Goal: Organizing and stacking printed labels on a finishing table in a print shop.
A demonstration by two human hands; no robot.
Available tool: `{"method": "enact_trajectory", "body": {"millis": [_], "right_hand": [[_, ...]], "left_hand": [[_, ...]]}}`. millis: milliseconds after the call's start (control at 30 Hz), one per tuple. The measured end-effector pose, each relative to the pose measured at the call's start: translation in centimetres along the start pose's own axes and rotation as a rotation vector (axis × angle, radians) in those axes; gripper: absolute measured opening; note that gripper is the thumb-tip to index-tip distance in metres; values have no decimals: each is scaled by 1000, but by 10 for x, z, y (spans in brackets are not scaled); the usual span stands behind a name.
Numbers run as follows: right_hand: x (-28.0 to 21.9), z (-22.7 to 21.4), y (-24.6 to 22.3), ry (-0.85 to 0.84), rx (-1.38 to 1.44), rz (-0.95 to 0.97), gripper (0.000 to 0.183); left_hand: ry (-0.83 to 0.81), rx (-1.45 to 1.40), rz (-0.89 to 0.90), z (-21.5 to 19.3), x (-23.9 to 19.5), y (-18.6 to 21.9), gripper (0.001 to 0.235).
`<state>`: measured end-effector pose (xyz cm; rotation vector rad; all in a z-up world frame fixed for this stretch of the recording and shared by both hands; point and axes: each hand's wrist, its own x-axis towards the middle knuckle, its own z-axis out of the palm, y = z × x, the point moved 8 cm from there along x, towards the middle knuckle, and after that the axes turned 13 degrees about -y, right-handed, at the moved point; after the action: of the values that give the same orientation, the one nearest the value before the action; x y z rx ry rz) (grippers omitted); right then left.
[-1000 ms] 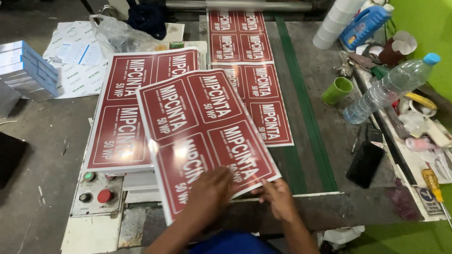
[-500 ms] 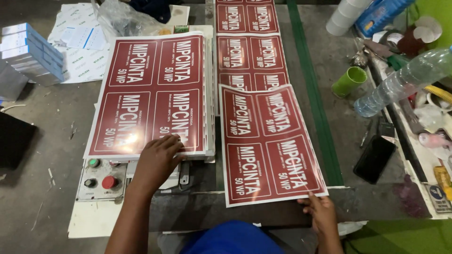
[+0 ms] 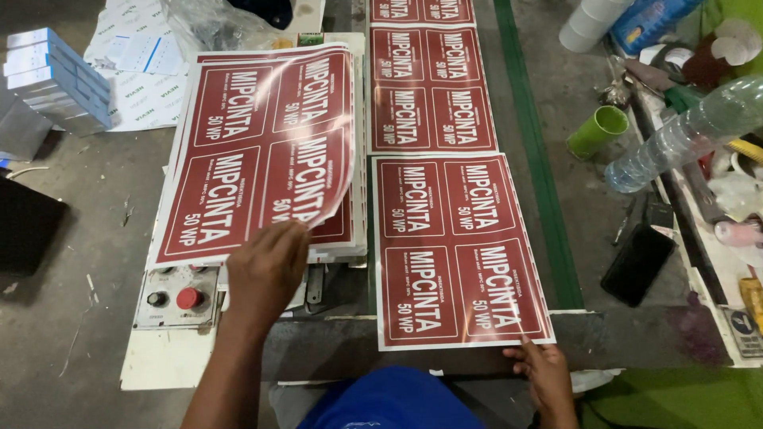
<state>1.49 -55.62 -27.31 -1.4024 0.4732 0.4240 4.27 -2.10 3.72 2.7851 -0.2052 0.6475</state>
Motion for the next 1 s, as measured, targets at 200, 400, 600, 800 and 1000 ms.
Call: {"method": "enact_trajectory", "body": {"millis": [200, 400, 600, 800, 1000], "right_hand": [[15, 29, -7, -75, 66, -51, 30], [51, 59, -40, -127, 56, -99, 31], [81, 68, -52, -163, 122, -69, 41], [58, 87, -45, -183, 50, -4, 50], [22, 204, -77, -527, -61, -84, 48]], "left_hand": [[-31, -33, -23, 5, -3, 15, 15], [-51, -121, -79, 7, -3, 16, 14], [-47, -97, -41, 19, -6, 12, 13], [20, -175, 84, 41, -15, 29, 11], [-71, -288, 240, 68, -5, 107, 17]]}}
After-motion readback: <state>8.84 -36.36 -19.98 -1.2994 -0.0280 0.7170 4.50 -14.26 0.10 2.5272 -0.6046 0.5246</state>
